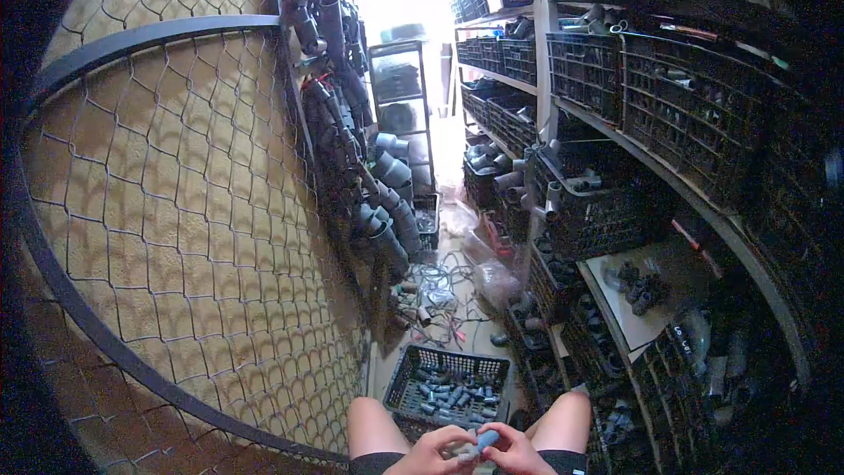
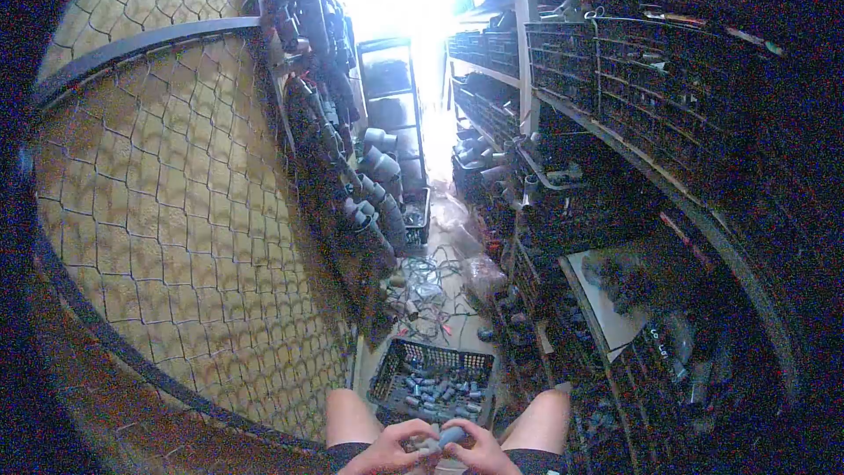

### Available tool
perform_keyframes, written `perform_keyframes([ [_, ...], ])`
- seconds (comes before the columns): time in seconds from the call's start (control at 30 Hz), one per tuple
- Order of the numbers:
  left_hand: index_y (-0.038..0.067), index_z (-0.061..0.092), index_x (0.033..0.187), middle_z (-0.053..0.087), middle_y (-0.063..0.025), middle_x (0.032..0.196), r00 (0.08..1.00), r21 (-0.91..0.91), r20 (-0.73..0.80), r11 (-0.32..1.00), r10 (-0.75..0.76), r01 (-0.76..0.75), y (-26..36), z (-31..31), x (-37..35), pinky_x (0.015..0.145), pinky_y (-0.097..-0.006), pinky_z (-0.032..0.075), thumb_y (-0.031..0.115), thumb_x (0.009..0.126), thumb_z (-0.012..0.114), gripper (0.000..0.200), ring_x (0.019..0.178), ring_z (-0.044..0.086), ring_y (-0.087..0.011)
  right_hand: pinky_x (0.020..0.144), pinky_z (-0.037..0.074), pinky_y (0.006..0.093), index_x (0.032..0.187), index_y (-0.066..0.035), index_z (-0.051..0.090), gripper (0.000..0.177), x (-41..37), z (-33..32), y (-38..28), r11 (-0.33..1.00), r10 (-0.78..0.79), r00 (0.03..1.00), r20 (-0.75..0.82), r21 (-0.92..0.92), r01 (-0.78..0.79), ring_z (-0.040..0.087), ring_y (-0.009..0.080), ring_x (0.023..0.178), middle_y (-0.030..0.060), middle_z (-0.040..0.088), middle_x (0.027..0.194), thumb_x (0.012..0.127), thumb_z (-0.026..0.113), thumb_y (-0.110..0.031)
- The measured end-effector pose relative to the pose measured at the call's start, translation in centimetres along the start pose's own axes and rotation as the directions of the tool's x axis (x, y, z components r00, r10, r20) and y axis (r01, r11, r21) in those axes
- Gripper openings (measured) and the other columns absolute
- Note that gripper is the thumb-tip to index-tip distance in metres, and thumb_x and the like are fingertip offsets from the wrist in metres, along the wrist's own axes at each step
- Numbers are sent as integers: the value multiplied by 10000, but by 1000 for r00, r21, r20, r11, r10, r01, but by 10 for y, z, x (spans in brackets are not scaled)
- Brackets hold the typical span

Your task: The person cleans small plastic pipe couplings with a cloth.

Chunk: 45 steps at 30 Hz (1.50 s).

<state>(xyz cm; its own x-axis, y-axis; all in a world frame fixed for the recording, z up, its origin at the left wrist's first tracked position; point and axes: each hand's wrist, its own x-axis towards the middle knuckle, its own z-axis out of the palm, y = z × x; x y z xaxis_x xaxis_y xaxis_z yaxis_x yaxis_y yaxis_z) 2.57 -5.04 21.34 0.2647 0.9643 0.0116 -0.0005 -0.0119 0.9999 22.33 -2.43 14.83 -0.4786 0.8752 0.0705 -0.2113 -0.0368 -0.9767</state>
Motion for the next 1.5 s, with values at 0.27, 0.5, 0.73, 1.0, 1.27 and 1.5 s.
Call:
perform_keyframes([
  [0.27, 50, 657, 990, 592, -104, 896, 921, 400, 24, 840, 390, -366, 4, -2, 1, 637, -294, 482, 101, 760, 734, 248, 740, 589, -192, 796, 522, 316, 1256, -40, 504, 419, 0, 2, 20, 898, 116, 986, -121, 437, -52, 588, 176, 958, 71, 593, 1034, 857, 631, -42],
  [0.5, 57, 480, 1112, 586, -50, 955, 789, -30, -575, 958, 218, -286, -39, 0, 10, 706, -295, 490, 70, 825, 666, 342, 812, 573, -169, 849, 488, 311, 1173, -18, 516, 399, -1, 5, 33, 979, 32, 991, -132, -195, -58, 573, 152, 981, 57, 591, 1083, 807, 673, 6],
  [0.73, 32, 547, 1148, 589, -184, 1056, 972, 466, -37, 864, 232, -189, 16, 1, 0, 810, -425, 490, 171, 772, 708, 432, 962, 597, -323, 855, 489, 296, 1193, -17, 515, 337, -4, 5, 35, 995, 81, 963, -256, 73, -65, 583, 157, 978, 74, 602, 1075, 871, 612, 5],
  [1.0, 48, 518, 1236, 577, -174, 1139, 940, 692, 228, 637, 253, -339, 32, 12, -5, 1012, -484, 332, 291, 757, 697, 566, 1124, 500, -370, 639, 524, 300, 896, -68, 596, 221, -10, 15, 52, 912, 221, 946, -239, 393, -114, 603, 203, 685, 72, 626, 794, 892, 411, -189],
  [1.27, 55, 450, 1335, 554, -171, 1179, 952, 607, 163, 734, 260, -305, 20, 19, -11, 998, -472, 339, 286, 773, 719, 665, 1119, 496, -364, 557, 481, 421, 766, -9, 606, 308, -4, 25, -22, 678, -214, 932, -291, -732, -73, 592, 341, 585, 152, 607, 678, 942, 430, -188],
  [1.5, 30, 294, 1441, 425, -201, 1385, 932, 708, 319, 611, 172, -355, -11, 17, -8, 1082, -535, 223, 349, 779, 691, 835, 1287, 362, -403, 613, 492, 377, 828, -31, 623, 255, -5, 5, 16, 969, 109, 975, -192, -200, -148, 636, 273, 681, 94, 662, 753, 920, 464, -208],
])
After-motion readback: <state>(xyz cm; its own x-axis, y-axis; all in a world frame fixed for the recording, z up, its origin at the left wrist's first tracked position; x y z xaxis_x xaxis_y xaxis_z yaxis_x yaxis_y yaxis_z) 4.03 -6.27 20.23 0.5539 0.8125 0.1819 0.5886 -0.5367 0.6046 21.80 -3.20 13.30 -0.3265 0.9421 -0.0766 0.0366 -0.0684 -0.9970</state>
